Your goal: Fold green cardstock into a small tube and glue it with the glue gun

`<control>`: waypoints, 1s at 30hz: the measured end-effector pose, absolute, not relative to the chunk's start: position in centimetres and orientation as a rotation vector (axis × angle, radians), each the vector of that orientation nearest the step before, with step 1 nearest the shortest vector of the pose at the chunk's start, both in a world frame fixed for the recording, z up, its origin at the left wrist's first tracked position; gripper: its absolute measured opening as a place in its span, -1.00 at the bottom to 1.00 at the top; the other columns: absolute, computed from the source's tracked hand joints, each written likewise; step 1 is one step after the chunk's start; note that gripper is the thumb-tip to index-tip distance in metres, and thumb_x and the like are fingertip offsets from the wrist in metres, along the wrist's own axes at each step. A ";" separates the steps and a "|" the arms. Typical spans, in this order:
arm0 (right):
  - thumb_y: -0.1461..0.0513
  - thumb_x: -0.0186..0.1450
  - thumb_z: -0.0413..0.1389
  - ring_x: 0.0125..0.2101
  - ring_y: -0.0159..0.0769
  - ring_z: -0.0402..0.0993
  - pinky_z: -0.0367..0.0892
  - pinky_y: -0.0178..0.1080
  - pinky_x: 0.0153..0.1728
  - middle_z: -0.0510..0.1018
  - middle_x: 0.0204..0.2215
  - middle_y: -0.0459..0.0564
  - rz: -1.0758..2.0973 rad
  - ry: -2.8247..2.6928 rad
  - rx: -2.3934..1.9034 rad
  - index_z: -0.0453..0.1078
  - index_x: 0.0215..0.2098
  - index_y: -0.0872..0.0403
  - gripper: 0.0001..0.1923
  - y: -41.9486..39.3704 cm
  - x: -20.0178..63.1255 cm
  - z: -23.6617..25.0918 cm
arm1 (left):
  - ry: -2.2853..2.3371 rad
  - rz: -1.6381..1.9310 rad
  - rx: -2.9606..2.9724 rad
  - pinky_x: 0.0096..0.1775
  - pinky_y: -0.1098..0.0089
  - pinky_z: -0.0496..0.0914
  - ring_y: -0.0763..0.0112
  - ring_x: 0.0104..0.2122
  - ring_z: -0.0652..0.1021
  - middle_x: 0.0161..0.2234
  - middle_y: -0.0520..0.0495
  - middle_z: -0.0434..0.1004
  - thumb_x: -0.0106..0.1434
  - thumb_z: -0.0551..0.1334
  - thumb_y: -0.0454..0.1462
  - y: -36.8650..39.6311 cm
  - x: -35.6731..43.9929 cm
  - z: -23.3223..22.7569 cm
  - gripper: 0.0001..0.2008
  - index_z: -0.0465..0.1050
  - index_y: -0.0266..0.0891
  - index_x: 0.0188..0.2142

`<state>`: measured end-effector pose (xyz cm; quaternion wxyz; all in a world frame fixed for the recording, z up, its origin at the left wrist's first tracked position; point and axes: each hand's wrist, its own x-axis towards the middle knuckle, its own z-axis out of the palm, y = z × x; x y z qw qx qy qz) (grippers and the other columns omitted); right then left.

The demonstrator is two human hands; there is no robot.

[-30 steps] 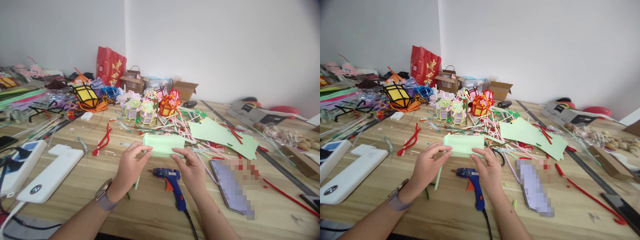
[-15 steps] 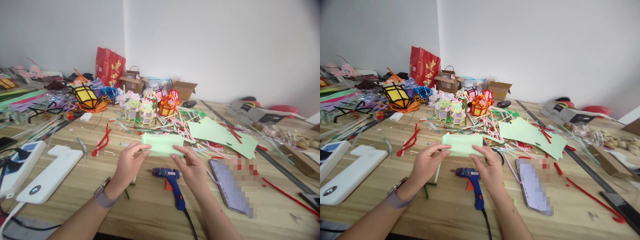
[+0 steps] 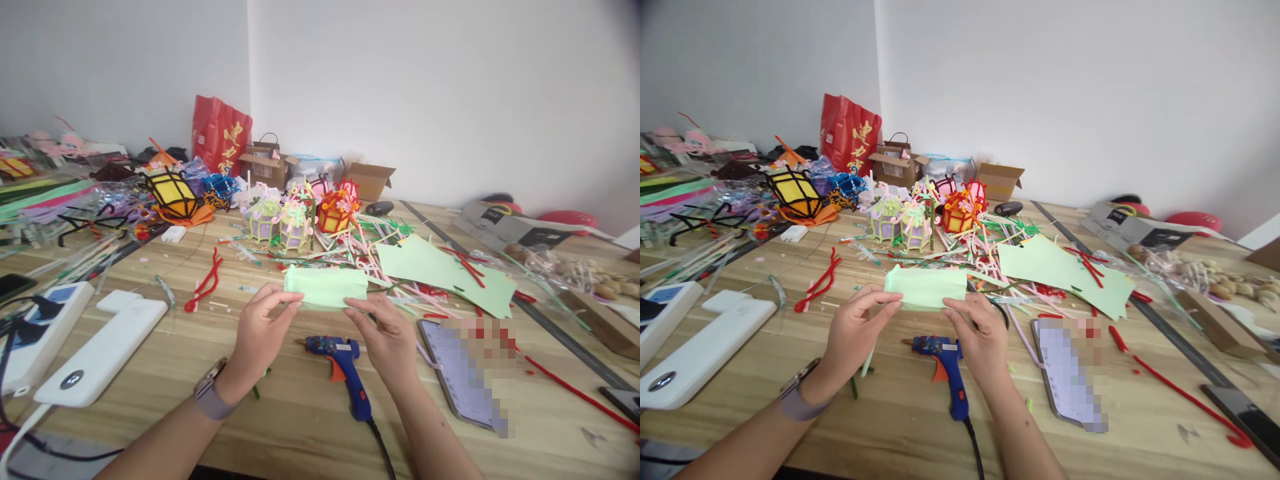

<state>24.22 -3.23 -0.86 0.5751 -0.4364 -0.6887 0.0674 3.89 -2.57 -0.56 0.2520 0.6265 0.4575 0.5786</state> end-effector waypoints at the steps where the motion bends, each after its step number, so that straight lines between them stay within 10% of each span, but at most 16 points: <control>1: 0.27 0.21 0.22 -0.41 -0.29 0.43 0.35 -0.23 -0.37 0.54 -0.48 -0.09 0.160 -1.611 -1.023 0.60 -0.30 -0.09 -0.85 -3.2 24.2 -0.8 | 1.252 1.571 1.697 -0.30 0.41 0.42 0.34 -0.29 0.54 -0.37 -0.02 0.54 0.19 0.26 -0.25 -2.6 3.9 -0.6 -0.88 0.61 -0.13 -0.35; 23: 0.17 0.22 0.21 -0.12 -0.18 0.31 0.25 -0.08 -0.09 0.33 -0.21 0.01 0.118 -1.499 -1.093 0.58 -0.36 -0.07 -0.91 -3.0 23.1 -1.7 | 1.294 1.459 1.651 -0.27 0.36 0.32 0.34 -0.32 0.47 -0.34 -0.01 0.53 0.16 0.26 -0.24 -2.0 3.7 -0.9 -0.91 0.57 -0.15 -0.40; 30: 0.05 0.15 0.23 0.02 -0.10 0.26 0.18 -0.06 0.00 0.36 -0.12 0.05 0.465 -1.240 -1.210 0.56 -0.41 -0.01 -0.80 -2.7 23.4 -1.6 | 1.008 1.503 1.237 -0.16 0.34 0.38 0.32 -0.24 0.55 -0.31 -0.05 0.60 0.23 0.20 -0.07 -1.6 3.8 -0.6 -0.64 0.48 -0.20 -0.05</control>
